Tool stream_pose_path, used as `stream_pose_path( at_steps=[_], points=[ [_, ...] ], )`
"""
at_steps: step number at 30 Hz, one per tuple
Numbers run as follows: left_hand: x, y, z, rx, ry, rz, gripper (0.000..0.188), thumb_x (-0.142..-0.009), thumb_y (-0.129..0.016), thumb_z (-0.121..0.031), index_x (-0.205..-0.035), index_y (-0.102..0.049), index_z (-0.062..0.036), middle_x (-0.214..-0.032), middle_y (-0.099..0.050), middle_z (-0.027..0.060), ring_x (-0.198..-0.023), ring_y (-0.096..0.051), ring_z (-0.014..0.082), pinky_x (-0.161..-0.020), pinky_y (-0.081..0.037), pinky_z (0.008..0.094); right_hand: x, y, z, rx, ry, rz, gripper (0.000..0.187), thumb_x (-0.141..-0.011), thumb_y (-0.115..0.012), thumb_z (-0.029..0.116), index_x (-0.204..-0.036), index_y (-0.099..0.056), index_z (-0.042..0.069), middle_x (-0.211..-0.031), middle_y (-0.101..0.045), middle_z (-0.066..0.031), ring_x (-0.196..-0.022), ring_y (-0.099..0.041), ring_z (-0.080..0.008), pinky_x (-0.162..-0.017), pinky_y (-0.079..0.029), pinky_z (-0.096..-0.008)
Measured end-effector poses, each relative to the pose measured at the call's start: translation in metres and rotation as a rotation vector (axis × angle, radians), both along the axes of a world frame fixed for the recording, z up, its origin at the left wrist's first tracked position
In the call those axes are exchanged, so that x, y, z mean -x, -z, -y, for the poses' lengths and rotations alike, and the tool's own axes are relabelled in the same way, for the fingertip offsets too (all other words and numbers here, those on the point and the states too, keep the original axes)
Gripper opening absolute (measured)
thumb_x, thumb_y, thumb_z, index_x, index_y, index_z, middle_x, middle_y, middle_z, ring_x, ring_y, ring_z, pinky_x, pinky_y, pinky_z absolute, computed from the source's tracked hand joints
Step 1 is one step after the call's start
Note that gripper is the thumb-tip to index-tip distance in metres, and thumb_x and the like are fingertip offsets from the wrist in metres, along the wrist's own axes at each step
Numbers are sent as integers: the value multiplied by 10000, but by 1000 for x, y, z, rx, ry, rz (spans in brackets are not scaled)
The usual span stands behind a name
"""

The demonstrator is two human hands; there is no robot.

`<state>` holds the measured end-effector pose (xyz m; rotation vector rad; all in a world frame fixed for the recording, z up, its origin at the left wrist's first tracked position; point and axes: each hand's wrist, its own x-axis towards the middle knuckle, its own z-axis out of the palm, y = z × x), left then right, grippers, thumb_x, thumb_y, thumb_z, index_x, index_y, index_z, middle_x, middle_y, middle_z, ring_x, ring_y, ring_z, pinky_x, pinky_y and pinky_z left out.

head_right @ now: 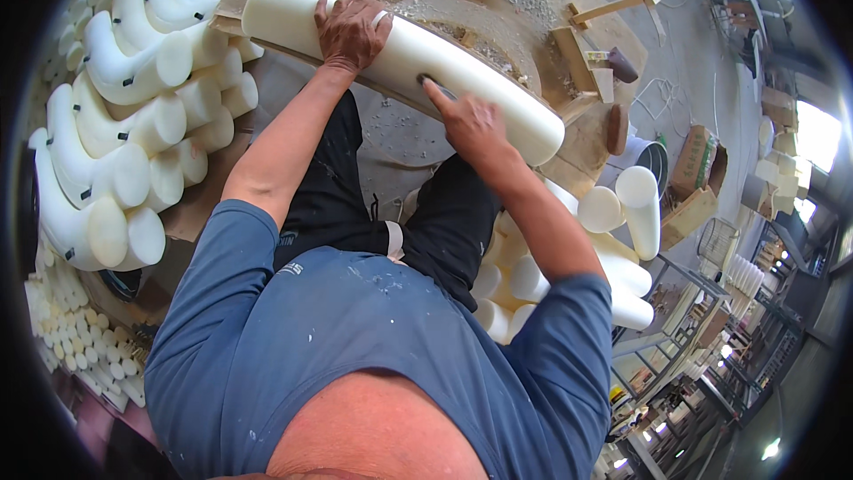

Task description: Assembling curved foam pieces by attaching black tubing and applying glue in a furniture manufacturing setting.

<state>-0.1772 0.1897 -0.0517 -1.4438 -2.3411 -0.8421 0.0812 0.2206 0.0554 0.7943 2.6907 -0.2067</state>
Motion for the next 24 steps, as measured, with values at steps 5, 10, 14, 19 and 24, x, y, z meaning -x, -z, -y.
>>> stream_pose_path(
  at_steps=[5,10,14,19,24],
  points=[
    [3,3,6,24,1,13,245,-880,-662,-388,-990,-773,-199,-1131,-731,-51,-1209,-596,185,-1165,-230,533,-6,-5,-12,139,-2,-1,815,-849,-592,-20,-1543,-439,378,-886,-649,-170,-823,-687,-387,-727,-534,-517],
    [5,4,8,32,9,-3,251,-890,-657,-391,-1000,-776,-199,-1136,-730,-48,-1211,-596,188,-1167,-224,535,-43,-23,-3,56,-37,-9,815,-831,-601,-23,-1536,-452,357,-873,-670,-176,-800,-697,-389,-690,-546,-514],
    [-5,-1,2,59,12,-15,266,-908,-644,-402,-1025,-774,-200,-1147,-728,-36,-1217,-595,193,-1165,-225,546,-27,21,-17,37,26,-53,818,-828,-582,-39,-1528,-461,367,-851,-664,-177,-786,-696,-389,-680,-544,-510],
    [-31,-9,-4,204,20,-75,393,-978,-580,-490,-1173,-727,-183,-1228,-697,3,-1238,-589,223,-1144,-219,645,-28,25,-16,11,5,-76,833,-819,-585,-48,-1535,-450,357,-838,-660,-179,-777,-693,-387,-676,-548,-504],
    [-72,-11,-7,138,156,9,337,-955,-619,-436,-1116,-755,-174,-1184,-718,-3,-1213,-602,205,-1160,-239,572,-67,-19,2,73,62,-42,826,-838,-590,-40,-1535,-444,378,-859,-655,-175,-791,-689,-392,-684,-550,-509]
  ],
)
